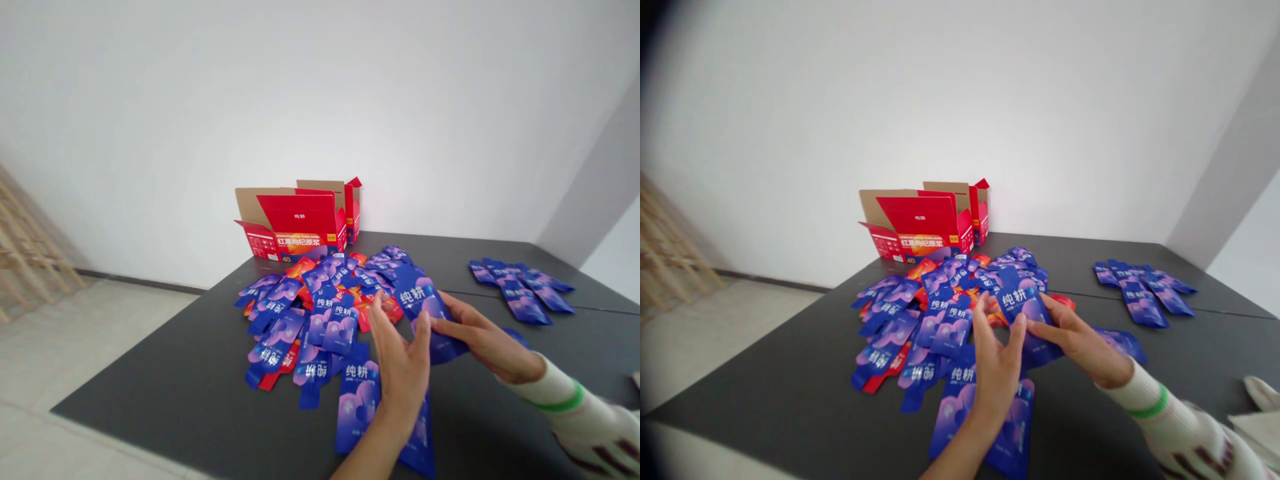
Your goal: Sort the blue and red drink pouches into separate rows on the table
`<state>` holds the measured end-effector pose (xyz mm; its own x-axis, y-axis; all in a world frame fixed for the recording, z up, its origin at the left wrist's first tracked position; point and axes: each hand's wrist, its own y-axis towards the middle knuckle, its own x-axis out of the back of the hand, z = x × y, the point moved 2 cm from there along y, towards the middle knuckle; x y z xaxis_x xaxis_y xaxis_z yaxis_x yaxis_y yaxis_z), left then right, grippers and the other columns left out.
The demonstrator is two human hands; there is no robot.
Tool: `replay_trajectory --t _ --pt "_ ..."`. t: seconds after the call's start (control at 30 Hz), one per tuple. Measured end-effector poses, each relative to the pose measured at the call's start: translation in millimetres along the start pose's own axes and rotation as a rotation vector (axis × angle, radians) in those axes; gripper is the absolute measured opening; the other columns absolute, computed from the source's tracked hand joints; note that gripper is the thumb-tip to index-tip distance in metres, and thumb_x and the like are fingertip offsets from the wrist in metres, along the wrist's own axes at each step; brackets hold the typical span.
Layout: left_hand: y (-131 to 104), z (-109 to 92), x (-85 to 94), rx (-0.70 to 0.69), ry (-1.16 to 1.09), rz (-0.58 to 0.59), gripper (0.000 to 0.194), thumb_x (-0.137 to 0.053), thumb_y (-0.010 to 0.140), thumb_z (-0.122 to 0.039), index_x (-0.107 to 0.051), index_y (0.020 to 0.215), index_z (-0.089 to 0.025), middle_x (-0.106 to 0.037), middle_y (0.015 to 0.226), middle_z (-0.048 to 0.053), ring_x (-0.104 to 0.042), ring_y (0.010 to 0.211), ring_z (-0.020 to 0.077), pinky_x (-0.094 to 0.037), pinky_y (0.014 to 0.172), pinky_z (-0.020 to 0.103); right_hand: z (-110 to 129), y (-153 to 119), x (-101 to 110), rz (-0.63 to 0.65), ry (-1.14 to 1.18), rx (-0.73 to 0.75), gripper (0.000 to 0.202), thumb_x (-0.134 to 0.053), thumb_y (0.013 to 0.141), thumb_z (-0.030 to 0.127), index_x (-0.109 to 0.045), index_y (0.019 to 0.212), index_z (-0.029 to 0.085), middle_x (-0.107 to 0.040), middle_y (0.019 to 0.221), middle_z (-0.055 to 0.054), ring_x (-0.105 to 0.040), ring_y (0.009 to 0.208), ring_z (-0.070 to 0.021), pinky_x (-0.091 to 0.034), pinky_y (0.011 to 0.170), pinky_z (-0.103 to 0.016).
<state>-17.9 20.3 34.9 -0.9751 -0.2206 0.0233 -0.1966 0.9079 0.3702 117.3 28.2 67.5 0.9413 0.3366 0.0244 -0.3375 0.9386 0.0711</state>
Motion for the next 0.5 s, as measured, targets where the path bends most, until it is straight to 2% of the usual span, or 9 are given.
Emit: replay_trajectory --t 0.07,0.13,0.17,0.27,0.37,0.43,0.5 --pt "2 4 -3.4 0.122 -0.099 0.106 0.042 -0.054 0.089 -0.050 -0.056 0.116 -0.018 -0.064 0.108 0.008 -0.060 0.099 0.0213 -0.048 0.088 0.035 -3 -16 -6 0.001 0.008 -0.027 0.058 -0.073 0.085 0.045 -0.052 0.136 0.028 -0.060 0.123 -0.006 -0.058 0.113 -0.0252 -0.050 0.098 -0.039" --pt "3 5 -5.1 0.165 -0.115 0.136 0.035 -0.052 0.089 -0.050 -0.062 0.090 -0.017 -0.066 0.085 0.004 -0.060 0.080 0.0179 -0.048 0.076 0.031 -8 -25 -9 -0.008 -0.035 -0.020 0.057 -0.075 0.083 0.045 -0.055 0.134 0.028 -0.059 0.126 -0.006 -0.057 0.115 -0.0254 -0.049 0.100 -0.039" --pt "2 5 -5.3 0.161 -0.097 0.125 0.034 -0.052 0.089 -0.049 -0.062 0.083 -0.017 -0.065 0.080 0.003 -0.059 0.077 0.0170 -0.046 0.073 0.029 -10 -27 -9 -0.013 -0.068 -0.011 0.057 -0.076 0.082 0.046 -0.057 0.132 0.027 -0.059 0.126 -0.006 -0.056 0.116 -0.0256 -0.048 0.102 -0.039" --pt "0 4 -5.4 0.127 -0.070 0.108 0.031 -0.053 0.090 -0.045 -0.061 0.078 -0.017 -0.064 0.077 0.001 -0.057 0.075 0.0157 -0.042 0.069 0.026 -14 -27 -4 -0.052 -0.157 -0.004 0.055 -0.077 0.078 0.052 -0.063 0.123 0.025 -0.064 0.115 -0.007 -0.057 0.112 -0.0275 -0.051 0.097 -0.039" --pt "-2 1 -7.5 0.100 -0.100 0.196 0.033 -0.051 0.091 -0.042 -0.058 0.071 -0.018 -0.060 0.069 -0.001 -0.053 0.067 0.0134 -0.039 0.063 0.024 -18 -24 0 -0.158 -0.203 0.022 0.045 -0.071 0.080 0.062 -0.070 0.103 0.023 -0.067 0.094 -0.006 -0.063 0.093 -0.0255 -0.058 0.080 -0.033" --pt "-4 -1 -9.0 0.075 -0.088 0.260 0.037 -0.049 0.092 -0.042 -0.056 0.064 -0.018 -0.056 0.062 -0.002 -0.048 0.060 0.0118 -0.035 0.057 0.024 -23 -22 0 -0.244 -0.204 0.042 0.045 -0.066 0.082 0.066 -0.069 0.084 0.021 -0.065 0.079 -0.004 -0.062 0.078 -0.0218 -0.058 0.069 -0.028" --pt "-5 -3 -9.3 0.044 -0.061 0.283 0.038 -0.047 0.093 -0.042 -0.058 0.065 -0.018 -0.056 0.061 -0.002 -0.047 0.059 0.0117 -0.033 0.057 0.024 -30 -23 -2 -0.310 -0.166 0.028 0.048 -0.064 0.082 0.068 -0.067 0.075 0.021 -0.063 0.075 -0.003 -0.061 0.074 -0.0200 -0.056 0.066 -0.026"
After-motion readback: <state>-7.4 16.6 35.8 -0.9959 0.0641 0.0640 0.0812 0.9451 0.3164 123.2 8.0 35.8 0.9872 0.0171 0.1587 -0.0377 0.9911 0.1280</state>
